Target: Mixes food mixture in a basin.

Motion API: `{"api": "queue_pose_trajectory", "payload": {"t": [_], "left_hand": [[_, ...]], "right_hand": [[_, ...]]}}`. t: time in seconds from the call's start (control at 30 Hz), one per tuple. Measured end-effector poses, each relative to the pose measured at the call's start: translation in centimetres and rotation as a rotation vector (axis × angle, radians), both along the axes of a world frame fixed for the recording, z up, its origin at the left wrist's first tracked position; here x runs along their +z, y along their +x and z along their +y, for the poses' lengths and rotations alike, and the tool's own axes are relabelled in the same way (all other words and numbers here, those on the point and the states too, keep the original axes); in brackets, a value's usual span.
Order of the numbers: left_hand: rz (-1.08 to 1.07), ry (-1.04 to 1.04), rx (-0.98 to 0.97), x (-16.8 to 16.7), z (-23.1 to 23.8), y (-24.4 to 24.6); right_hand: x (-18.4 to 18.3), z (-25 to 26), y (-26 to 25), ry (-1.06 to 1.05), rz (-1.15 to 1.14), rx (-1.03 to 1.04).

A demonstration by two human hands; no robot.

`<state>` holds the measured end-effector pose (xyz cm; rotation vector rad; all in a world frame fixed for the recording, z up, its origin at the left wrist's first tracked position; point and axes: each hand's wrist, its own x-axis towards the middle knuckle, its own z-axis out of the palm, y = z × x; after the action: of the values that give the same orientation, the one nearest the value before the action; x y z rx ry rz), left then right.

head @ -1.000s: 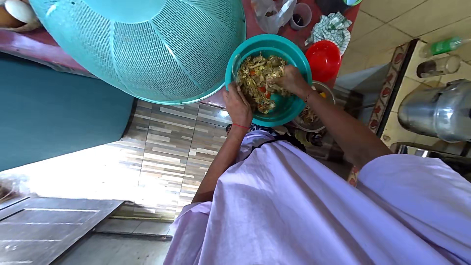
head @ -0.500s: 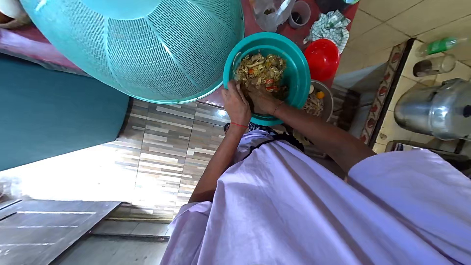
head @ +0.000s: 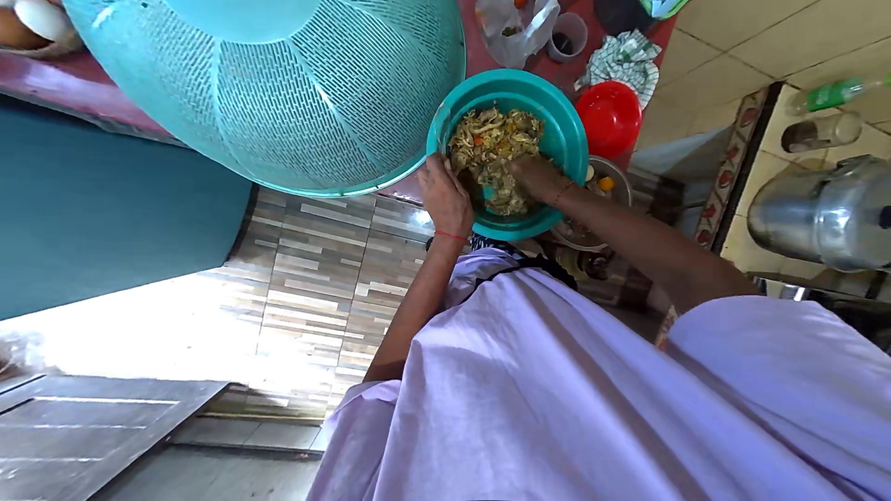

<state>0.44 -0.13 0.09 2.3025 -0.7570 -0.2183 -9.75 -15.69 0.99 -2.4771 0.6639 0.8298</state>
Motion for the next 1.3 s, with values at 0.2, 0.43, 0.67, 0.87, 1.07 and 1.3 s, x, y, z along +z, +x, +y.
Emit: {"api": "queue_pose_trajectory", "payload": {"t": [0.2,0.43,0.67,0.87,1.07,1.3], "left_hand": [[0.013,0.025,0.002,0.0,-0.1,-0.1],[0.009,0.033,0.002,0.2,-0.2,-0.2],[-0.008,0.001,0.001,0.2,-0.1,-0.3],[-0.029,-0.015,0.006,0.0,-0.2,-0.4],[-0.007,-0.003,0.027,-0.1,-0.3,-0.2],[0.047,0.043,0.014,0.5,-0.1,-0.1]], "right_hand": [[2.1,-1.9,0.8,0.066,-0.042,-0.162],[3.4,-2.5,0.7,0.147,-0.120,-0.180],[4.1,-0.6,1.2,-0.116,-0.175,-0.024],[1.4,2.5,2.9,-0.019,-0.104,0.120],[-2.1,4.7,3.0,0.103,0.125,0.122],[-0.7,3.4,1.6,0.080,0.147,0.308]]}}
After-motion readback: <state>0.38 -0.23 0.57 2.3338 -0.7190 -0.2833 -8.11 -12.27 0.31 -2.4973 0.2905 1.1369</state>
